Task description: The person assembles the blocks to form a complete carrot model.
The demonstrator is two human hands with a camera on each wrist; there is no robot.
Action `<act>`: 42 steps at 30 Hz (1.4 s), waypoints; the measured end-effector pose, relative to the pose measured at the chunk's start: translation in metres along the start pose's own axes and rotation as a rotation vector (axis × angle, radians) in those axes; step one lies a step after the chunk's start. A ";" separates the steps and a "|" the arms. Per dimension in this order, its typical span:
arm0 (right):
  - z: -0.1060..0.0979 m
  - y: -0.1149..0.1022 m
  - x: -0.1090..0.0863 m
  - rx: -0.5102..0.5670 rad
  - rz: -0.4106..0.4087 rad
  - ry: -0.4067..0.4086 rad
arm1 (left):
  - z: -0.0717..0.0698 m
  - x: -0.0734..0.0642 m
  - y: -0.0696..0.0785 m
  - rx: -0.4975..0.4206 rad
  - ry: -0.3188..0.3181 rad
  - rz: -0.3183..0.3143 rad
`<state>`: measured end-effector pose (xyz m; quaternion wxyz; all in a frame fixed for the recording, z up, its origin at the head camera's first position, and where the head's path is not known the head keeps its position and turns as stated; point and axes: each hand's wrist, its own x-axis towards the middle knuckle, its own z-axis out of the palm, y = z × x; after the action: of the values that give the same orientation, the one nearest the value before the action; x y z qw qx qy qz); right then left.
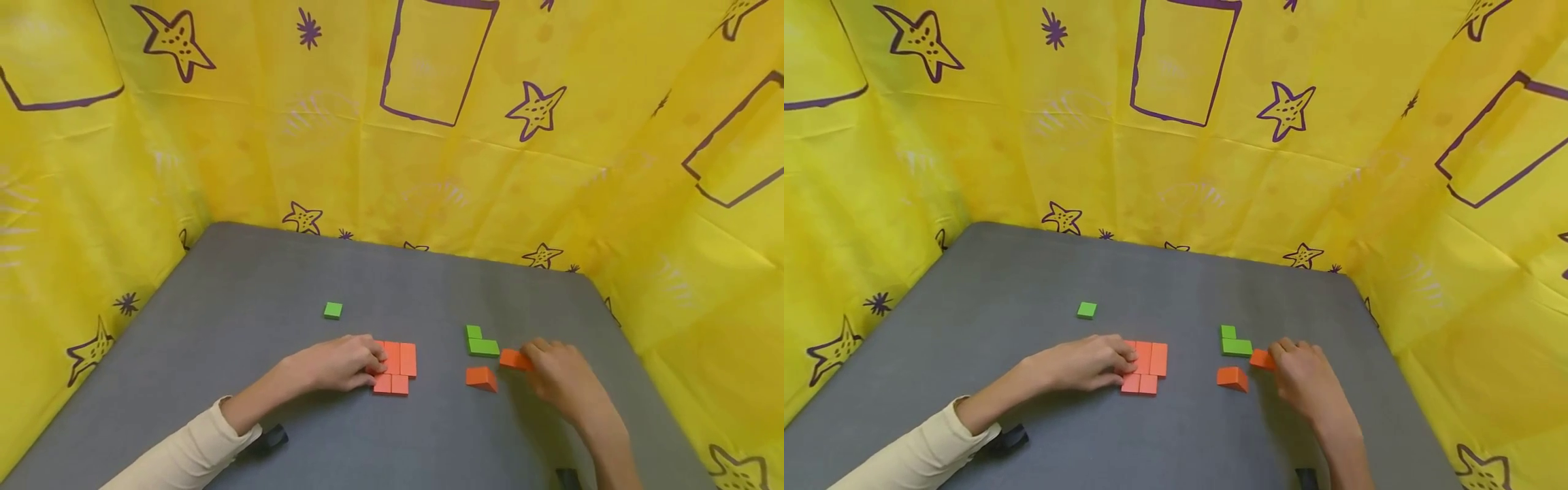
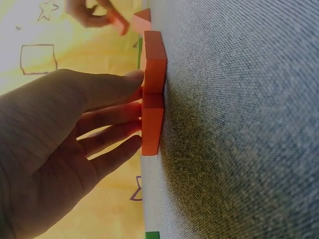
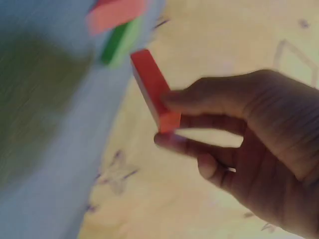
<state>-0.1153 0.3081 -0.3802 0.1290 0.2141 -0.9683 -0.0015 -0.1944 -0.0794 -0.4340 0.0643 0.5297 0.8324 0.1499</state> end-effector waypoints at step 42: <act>0.031 -0.139 0.027 0.092 -0.646 -0.169 | 0.000 0.003 0.002 -0.009 -0.028 0.006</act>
<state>-0.0895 0.1689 -0.4112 0.0311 0.5147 -0.8567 -0.0162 -0.1944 -0.0757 -0.4331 0.0780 0.5338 0.8292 0.1464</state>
